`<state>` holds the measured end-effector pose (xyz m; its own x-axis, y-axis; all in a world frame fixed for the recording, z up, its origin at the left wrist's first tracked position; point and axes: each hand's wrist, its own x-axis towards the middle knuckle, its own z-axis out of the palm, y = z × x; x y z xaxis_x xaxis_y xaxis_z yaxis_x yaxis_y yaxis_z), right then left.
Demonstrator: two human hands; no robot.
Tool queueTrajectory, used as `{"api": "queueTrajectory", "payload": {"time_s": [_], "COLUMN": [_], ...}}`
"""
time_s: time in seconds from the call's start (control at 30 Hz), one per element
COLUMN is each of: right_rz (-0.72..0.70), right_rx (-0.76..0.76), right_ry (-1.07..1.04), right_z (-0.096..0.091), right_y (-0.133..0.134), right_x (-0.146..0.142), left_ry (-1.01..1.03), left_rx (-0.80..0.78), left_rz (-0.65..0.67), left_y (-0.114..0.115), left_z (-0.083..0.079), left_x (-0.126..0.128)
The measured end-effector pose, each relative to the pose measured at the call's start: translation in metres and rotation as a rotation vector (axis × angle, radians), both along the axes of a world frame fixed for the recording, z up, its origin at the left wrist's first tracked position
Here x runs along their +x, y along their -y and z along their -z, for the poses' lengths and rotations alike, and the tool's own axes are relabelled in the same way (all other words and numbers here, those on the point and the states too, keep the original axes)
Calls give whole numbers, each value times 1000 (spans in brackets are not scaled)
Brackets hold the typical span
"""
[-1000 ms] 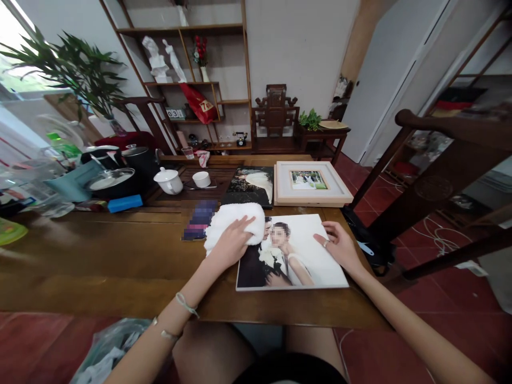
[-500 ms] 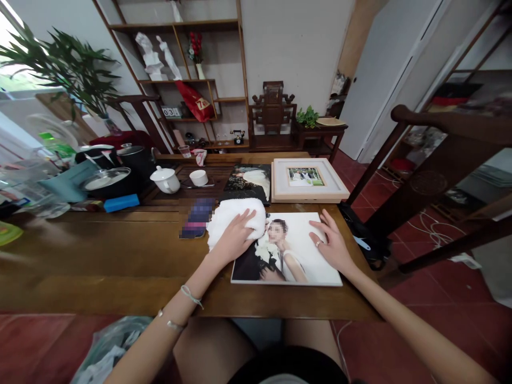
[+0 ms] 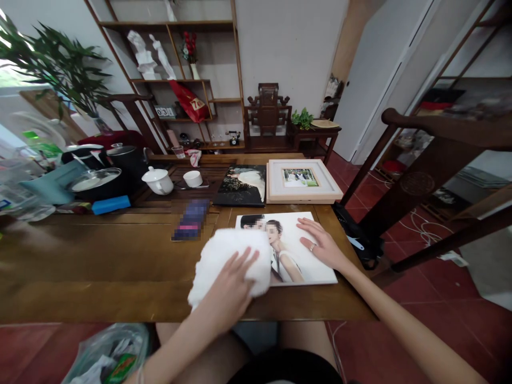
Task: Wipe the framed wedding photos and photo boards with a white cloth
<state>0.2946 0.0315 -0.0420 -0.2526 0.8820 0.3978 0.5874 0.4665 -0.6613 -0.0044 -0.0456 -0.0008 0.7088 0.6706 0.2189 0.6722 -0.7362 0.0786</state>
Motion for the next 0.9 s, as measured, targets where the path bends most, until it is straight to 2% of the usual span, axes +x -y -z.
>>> {"api": "queueTrajectory", "payload": {"time_s": [0.1,0.17,0.23,0.3,0.43,0.5,0.57,0.63,0.7,0.77,0.9], "right_rz": [-17,-39,-56,-68,-77,-57,-27,-2,15,23,17], "right_rx": [6,15,27,37,53,52,46,37,28,19,1], "right_ry": [20,21,21,24,19,14,15,19,20,21,31], "right_z": [1,1,1,1,1,1,2,2,2,2,0], "right_y": [-1,-2,-4,-5,-6,-6,-5,-5,-4,-3,-1], "right_x": [1,1,2,3,3,3,2,1,0,-2,-4], "left_ry": [33,28,18,17,36,42,45,41,27,13,32], "left_rx": [-24,-52,-66,-62,-28,-20,-19,-22,-34,-48,-36], "left_rz": [86,65,-5,-72,-102,-103,-97,-91,-83,-67,3], "left_y": [34,31,8,-28,-98,-118,-125,-120,-103,-75,-2], "left_z": [-1,-2,-4,-5,-5,-5,-4,-5,-4,-3,3], "left_x": [2,3,4,5,8,9,9,9,8,8,12]}}
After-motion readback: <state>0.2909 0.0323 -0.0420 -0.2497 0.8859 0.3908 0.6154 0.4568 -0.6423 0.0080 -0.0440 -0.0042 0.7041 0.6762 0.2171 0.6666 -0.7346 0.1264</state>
